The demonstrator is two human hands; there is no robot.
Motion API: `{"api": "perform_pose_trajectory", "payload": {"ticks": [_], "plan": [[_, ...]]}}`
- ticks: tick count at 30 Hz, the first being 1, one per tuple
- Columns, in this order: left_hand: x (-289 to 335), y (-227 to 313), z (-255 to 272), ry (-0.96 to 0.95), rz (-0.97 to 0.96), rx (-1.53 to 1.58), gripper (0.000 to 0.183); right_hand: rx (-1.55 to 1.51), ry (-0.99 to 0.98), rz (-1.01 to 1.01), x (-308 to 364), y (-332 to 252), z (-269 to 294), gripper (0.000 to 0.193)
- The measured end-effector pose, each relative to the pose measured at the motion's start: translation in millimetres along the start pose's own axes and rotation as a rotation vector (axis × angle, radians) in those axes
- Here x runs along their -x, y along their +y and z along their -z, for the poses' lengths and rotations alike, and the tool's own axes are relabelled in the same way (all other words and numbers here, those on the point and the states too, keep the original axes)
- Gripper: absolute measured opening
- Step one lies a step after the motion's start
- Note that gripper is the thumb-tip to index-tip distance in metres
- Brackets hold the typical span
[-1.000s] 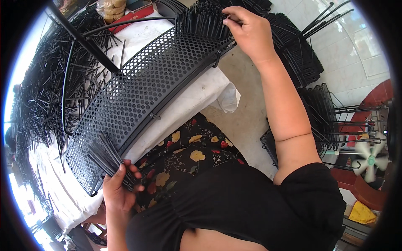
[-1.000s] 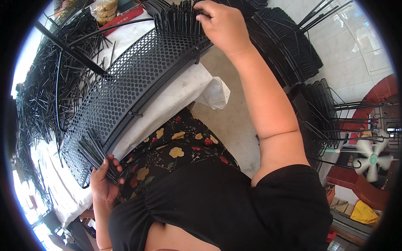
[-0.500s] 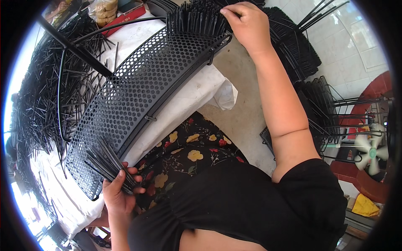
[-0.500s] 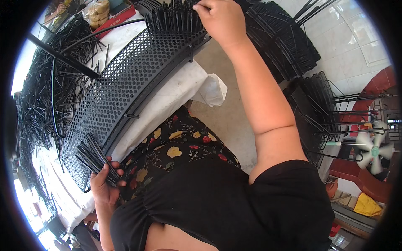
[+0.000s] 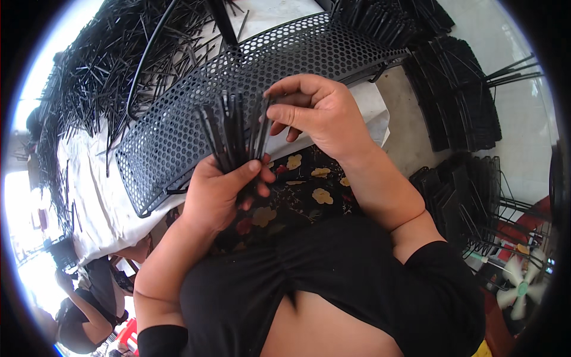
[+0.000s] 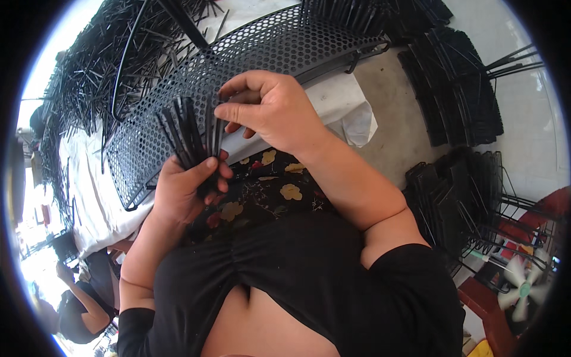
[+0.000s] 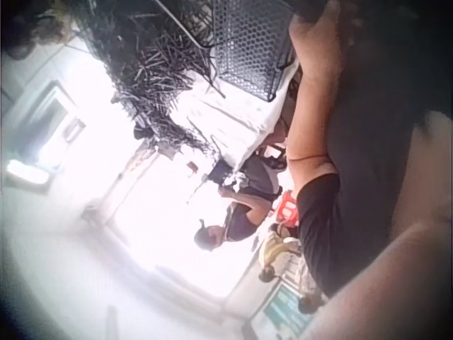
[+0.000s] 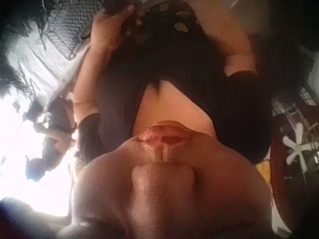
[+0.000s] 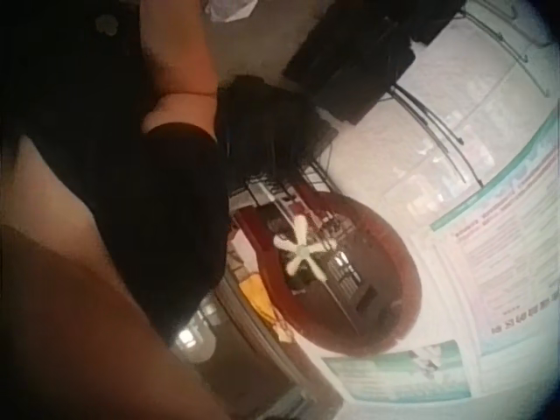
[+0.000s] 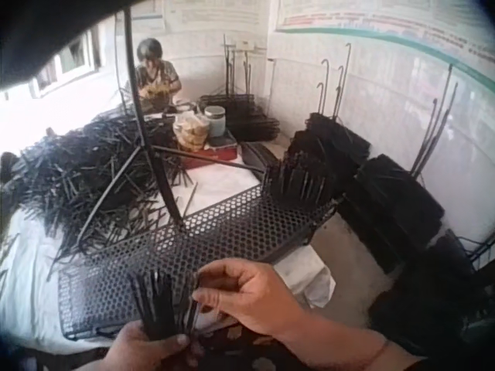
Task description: The person sorts bundles of plastic strips by hand and inserts them into the holes of a perforated metal rack before gathering more plastic strips from a pile on the table.
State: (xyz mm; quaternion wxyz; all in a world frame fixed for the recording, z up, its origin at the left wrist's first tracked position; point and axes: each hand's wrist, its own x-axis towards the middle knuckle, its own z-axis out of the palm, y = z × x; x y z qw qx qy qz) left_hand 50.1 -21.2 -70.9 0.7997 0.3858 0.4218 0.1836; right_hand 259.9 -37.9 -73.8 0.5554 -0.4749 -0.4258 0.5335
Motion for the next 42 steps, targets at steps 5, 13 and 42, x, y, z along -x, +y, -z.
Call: {"api": "perform_pose_trajectory", "payload": {"ticks": [5, 13, 42], "plan": [[-3, -8, 2, -0.013, 0.024, -0.052, 0.018, 0.043, -0.05, -0.037, 1, 7, -6, 0.029], [-4, -13, 2, 0.014, 0.021, -0.039, 0.02, 0.046, -0.051, -0.067, 2, 11, -9, 0.029], [7, -10, 3, 0.107, -0.066, -0.113, 0.016, -0.226, -0.119, -0.156, -2, 14, -8, 0.016]]}}
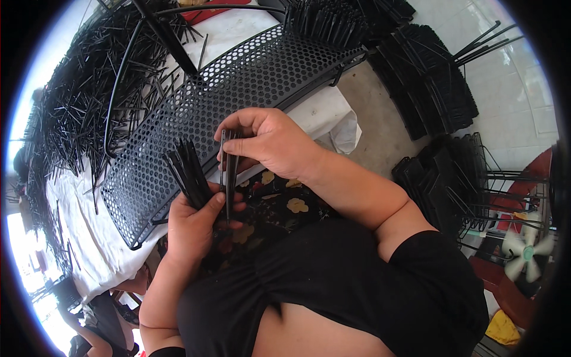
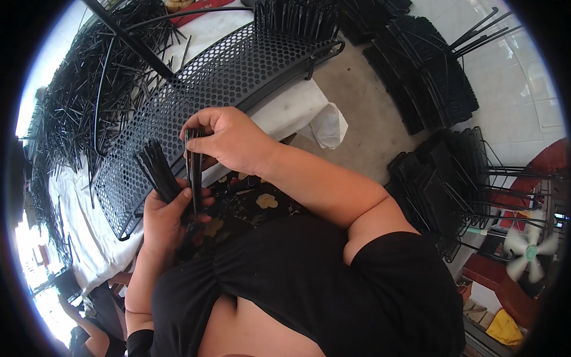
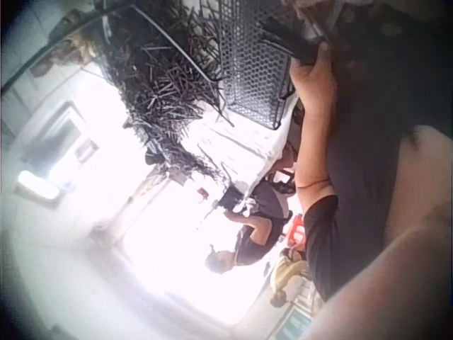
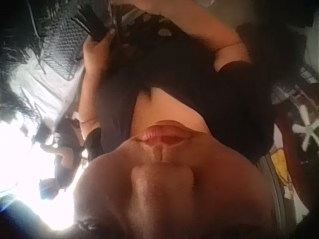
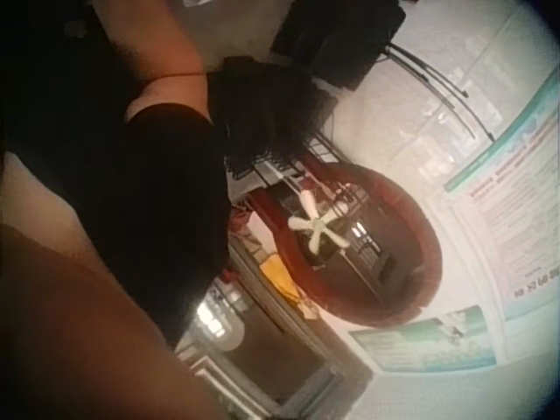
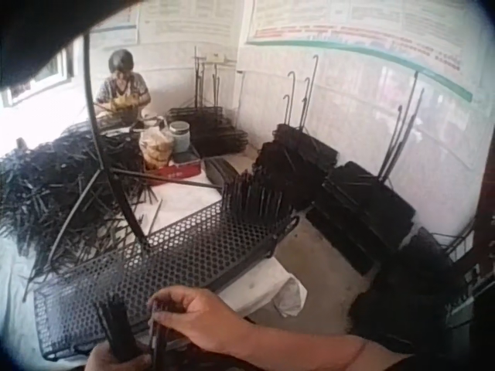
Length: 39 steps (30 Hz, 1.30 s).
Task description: The person sorts bundles of plastic strips by hand and inserts them into the holes of a perforated metal rack before gathering more plastic strips from a pile on the table.
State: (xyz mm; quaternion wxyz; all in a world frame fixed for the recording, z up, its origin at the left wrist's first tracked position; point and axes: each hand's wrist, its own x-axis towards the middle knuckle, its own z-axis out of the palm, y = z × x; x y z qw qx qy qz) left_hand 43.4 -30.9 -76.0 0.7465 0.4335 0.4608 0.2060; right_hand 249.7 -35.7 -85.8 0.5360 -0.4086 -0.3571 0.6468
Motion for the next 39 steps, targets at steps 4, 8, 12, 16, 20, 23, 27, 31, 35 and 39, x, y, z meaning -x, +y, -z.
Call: {"api": "perform_pose_trajectory", "payload": {"ticks": [4, 8, 12, 16, 20, 23, 27, 31, 35, 39], "plan": [[3, 3, 9, 0.01, -0.008, 0.09, 0.016, -0.025, 0.028, 0.103, -5, -13, 13, 0.015], [7, 7, 23, -0.049, 0.137, 0.218, 0.016, 0.254, 0.392, 0.736, -25, -61, 76, 0.014], [16, 5, 29, -0.061, 0.227, 0.25, 0.017, 0.902, 0.837, 0.947, -29, -92, 104, 0.008], [17, 3, 32, -0.005, 0.248, 0.271, 0.017, 0.899, 0.836, 0.984, -29, -94, 108, 0.009], [16, 3, 32, 0.005, 0.25, 0.267, 0.016, 0.877, 0.848, 0.946, -32, -96, 109, 0.009], [14, 1, 32, 0.0, 0.249, 0.252, 0.016, 0.9, 0.876, 0.886, -33, -96, 109, 0.009], [13, 0, 31, 0.011, 0.239, 0.254, 0.016, 0.934, 0.879, 0.833, -37, -97, 108, 0.009], [13, 1, 32, 0.016, 0.242, 0.222, 0.015, 0.919, 0.865, 0.882, -38, -97, 117, 0.009], [14, 1, 32, 0.041, 0.25, 0.223, 0.015, 1.094, 0.822, 0.963, -38, -98, 115, 0.01], [12, 0, 37, 0.014, 0.244, 0.275, 0.014, 1.247, 0.792, 0.949, -35, -98, 108, 0.01]]}}
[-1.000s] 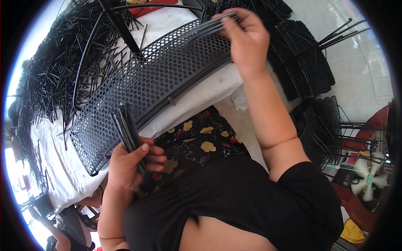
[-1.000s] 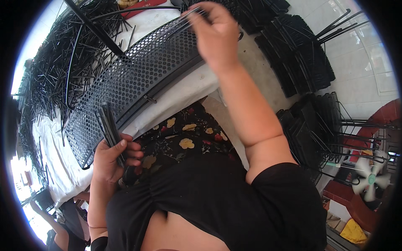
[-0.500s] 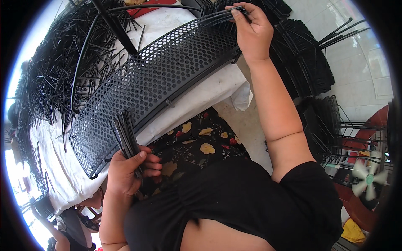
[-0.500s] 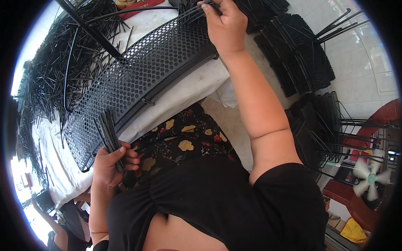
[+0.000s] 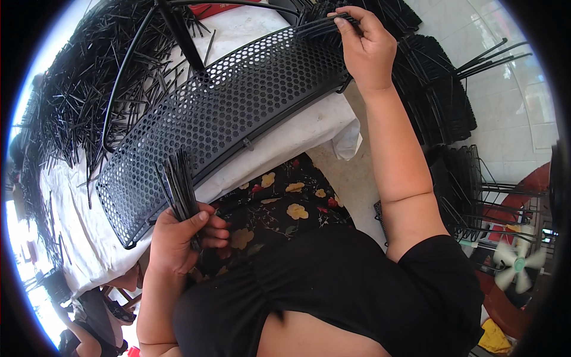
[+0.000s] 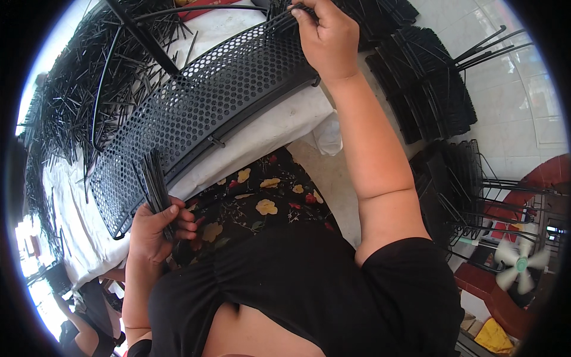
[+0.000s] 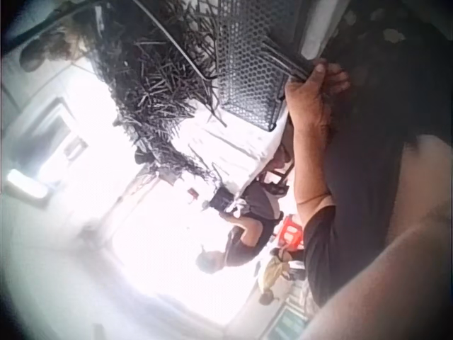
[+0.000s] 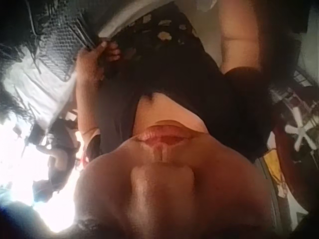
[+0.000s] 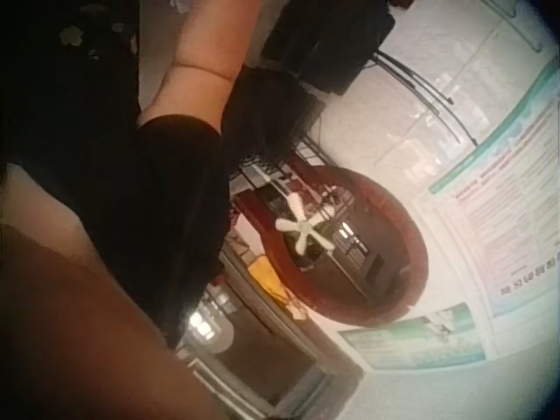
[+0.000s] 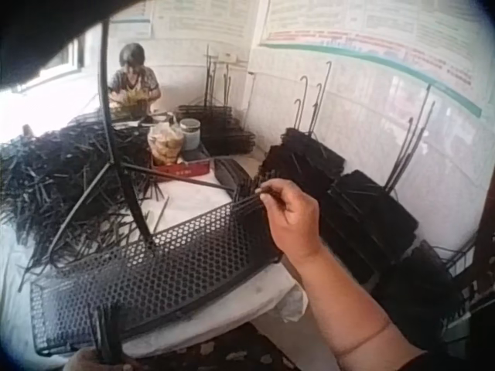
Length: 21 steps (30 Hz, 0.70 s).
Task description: The person sorts bundles of plastic strips by hand and inserts them into the holes of a perforated metal rack before gathering more plastic strips from a pile on the table.
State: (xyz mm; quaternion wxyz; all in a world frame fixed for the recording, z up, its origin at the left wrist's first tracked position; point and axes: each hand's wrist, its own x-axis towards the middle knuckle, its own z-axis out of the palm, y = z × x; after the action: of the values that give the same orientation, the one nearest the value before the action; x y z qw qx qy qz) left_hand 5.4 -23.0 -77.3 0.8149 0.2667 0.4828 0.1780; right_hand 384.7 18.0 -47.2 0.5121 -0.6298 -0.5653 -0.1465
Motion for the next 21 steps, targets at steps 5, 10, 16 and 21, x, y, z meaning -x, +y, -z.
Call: {"api": "perform_pose_trajectory", "payload": {"ticks": [5, 10, 16, 21], "plan": [[1, 2, -3, 0.004, -0.005, -0.02, 0.013, -0.008, -0.103, 0.092, 3, 9, 2, 0.012], [-1, -1, -2, 0.029, -0.017, -0.059, 0.016, -0.054, -0.272, -0.002, -23, -7, -3, 0.013], [-1, 0, 1, 0.026, -0.026, -0.074, 0.013, 0.046, -0.215, 0.182, -39, -8, -22, 0.017], [1, 1, -3, 0.029, -0.028, -0.085, 0.013, 0.233, -0.235, 0.317, -51, 15, -32, 0.022]]}}
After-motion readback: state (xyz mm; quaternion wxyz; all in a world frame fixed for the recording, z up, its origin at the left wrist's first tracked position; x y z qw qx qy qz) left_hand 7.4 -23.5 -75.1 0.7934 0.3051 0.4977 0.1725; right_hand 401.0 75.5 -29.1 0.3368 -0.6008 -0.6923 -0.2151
